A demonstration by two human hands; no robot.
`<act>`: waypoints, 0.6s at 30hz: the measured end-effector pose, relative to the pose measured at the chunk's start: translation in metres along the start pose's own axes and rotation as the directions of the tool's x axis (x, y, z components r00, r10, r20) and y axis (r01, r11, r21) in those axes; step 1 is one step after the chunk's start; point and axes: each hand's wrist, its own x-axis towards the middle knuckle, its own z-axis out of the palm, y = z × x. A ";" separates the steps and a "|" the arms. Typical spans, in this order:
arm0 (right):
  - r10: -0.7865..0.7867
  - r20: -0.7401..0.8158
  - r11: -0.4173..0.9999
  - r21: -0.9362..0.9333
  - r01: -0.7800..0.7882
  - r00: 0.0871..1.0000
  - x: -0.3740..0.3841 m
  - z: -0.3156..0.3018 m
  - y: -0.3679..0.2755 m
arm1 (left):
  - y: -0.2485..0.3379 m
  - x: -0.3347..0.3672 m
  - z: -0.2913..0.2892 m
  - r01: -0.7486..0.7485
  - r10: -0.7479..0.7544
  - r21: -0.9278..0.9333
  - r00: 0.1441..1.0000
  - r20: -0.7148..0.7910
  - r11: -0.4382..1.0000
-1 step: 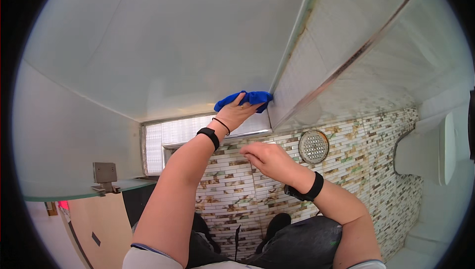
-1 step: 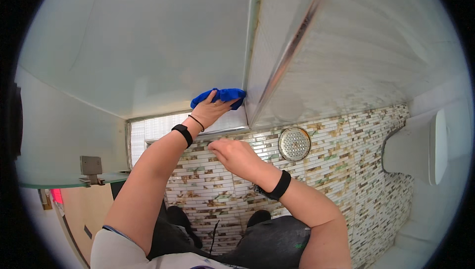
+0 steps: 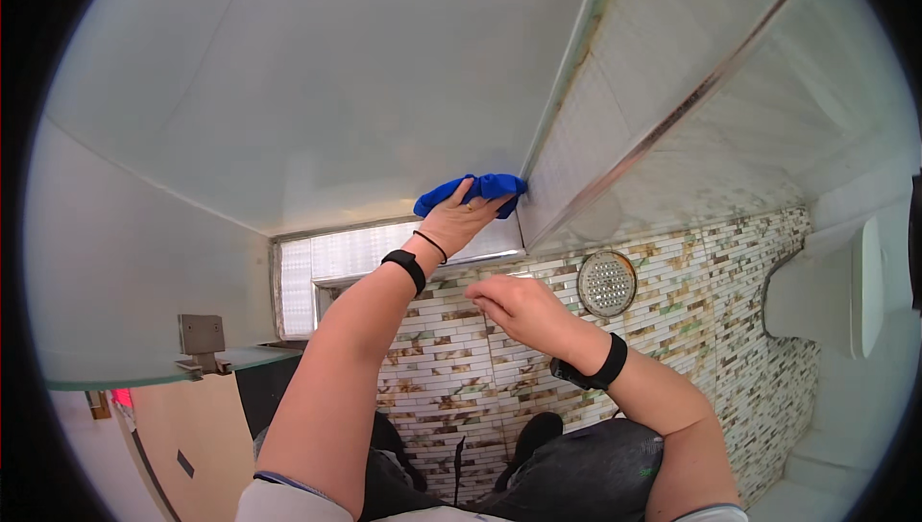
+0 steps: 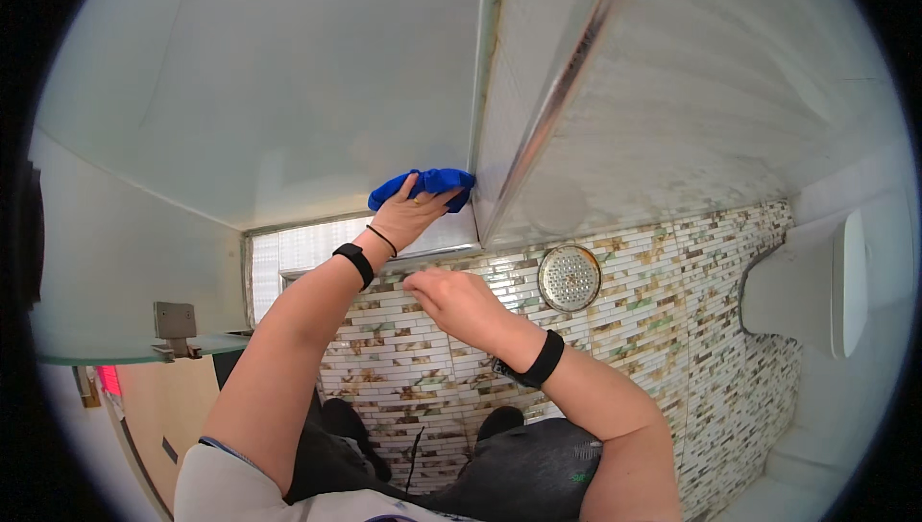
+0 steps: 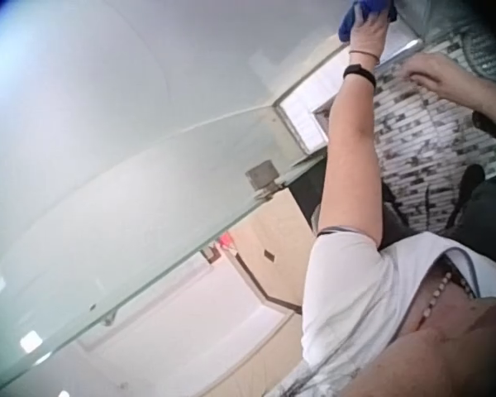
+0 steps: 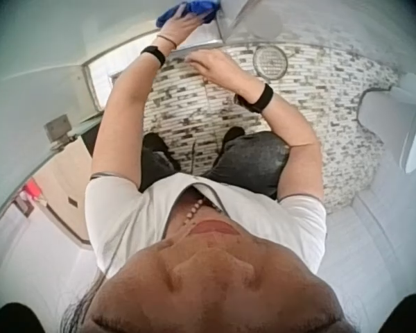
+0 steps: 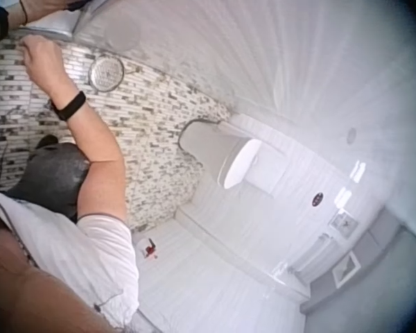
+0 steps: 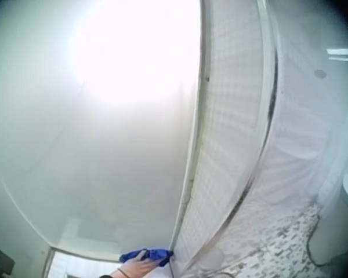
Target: Cleaning a glass shower door with a blue microfiber cloth.
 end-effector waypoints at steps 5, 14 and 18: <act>0.023 -0.010 1.000 -0.008 -0.023 1.000 -0.007 0.001 0.003 | 0.034 0.028 -0.044 0.404 -0.434 -0.471 0.899 0.049 0.784; 0.191 0.170 0.738 0.625 -0.256 0.967 -0.011 -0.051 -0.039 | 0.037 0.100 -0.125 0.017 -0.823 -0.955 0.503 0.265 -0.296; 0.210 0.176 0.677 0.684 -0.272 0.962 -0.018 -0.062 -0.039 | 0.068 0.111 -0.089 0.012 -0.874 -0.994 0.475 0.099 -0.106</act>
